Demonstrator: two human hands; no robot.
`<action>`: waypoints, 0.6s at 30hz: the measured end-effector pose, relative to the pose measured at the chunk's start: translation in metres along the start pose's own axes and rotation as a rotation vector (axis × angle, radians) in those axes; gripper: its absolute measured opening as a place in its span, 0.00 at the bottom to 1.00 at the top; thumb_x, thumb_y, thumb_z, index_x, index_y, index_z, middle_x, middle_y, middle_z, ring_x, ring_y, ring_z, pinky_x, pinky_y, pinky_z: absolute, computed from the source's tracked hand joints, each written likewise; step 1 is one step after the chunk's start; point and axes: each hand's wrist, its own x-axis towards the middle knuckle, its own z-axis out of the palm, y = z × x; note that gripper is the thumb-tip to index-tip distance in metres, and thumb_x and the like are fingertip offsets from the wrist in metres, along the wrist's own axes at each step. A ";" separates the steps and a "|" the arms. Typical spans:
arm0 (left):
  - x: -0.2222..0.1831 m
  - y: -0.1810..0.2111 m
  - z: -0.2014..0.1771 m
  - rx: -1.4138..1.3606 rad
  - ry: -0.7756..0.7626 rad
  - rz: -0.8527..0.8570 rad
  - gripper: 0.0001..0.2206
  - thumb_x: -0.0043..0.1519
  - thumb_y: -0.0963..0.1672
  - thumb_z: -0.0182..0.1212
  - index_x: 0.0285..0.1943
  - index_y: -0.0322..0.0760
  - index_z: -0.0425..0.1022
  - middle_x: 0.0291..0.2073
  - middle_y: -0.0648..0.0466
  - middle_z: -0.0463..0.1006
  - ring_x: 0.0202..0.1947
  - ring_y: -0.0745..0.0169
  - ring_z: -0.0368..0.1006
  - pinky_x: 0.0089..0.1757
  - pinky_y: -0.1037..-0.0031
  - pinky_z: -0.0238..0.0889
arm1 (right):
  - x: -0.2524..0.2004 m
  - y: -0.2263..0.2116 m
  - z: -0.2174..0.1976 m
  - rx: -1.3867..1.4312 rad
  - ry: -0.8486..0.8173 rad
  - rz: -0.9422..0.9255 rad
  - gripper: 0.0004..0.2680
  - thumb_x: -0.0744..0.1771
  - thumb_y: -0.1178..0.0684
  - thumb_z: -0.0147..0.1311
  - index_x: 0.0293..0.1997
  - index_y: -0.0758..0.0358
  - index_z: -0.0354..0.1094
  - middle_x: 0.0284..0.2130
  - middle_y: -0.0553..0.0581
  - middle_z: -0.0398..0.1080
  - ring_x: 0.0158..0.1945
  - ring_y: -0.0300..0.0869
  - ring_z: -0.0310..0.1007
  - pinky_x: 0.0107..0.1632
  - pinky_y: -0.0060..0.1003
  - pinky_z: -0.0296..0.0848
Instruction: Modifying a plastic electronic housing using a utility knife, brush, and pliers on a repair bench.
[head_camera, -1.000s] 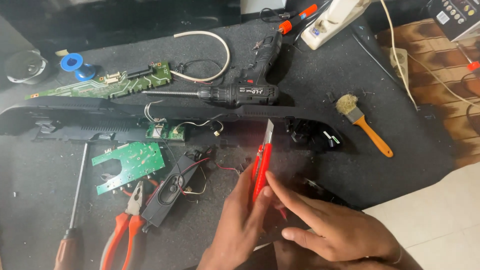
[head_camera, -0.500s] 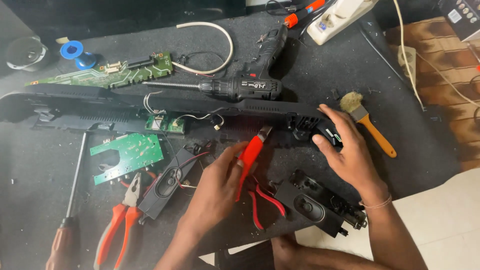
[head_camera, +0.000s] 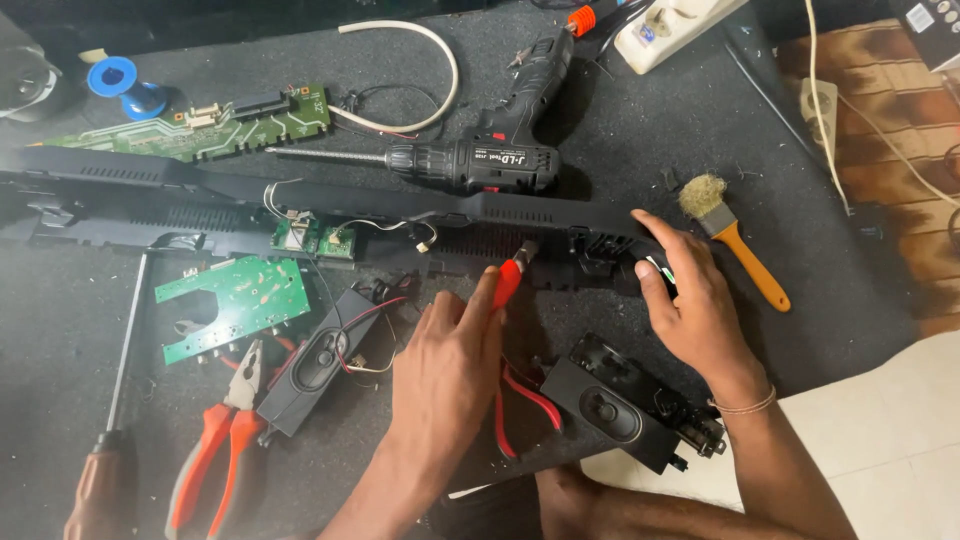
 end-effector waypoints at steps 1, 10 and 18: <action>-0.001 -0.001 0.001 0.000 -0.001 -0.001 0.20 0.66 0.48 0.58 0.69 0.50 0.69 0.32 0.51 0.66 0.32 0.46 0.71 0.16 0.51 0.63 | 0.000 0.001 0.001 0.000 -0.001 0.000 0.18 0.73 0.52 0.39 0.72 0.68 0.54 0.67 0.65 0.62 0.68 0.56 0.62 0.68 0.50 0.62; -0.003 0.003 0.001 -0.116 -0.092 -0.044 0.20 0.67 0.49 0.55 0.70 0.54 0.68 0.35 0.54 0.67 0.32 0.45 0.71 0.20 0.48 0.64 | 0.000 0.002 0.001 0.006 0.019 -0.008 0.17 0.73 0.53 0.39 0.71 0.69 0.55 0.65 0.65 0.64 0.67 0.55 0.63 0.67 0.49 0.63; -0.005 0.007 0.001 -0.021 -0.063 -0.006 0.20 0.67 0.49 0.55 0.69 0.51 0.67 0.33 0.53 0.66 0.32 0.48 0.71 0.18 0.50 0.66 | -0.001 0.003 0.001 0.007 0.018 -0.021 0.17 0.73 0.52 0.39 0.71 0.69 0.56 0.65 0.64 0.64 0.66 0.54 0.64 0.66 0.49 0.64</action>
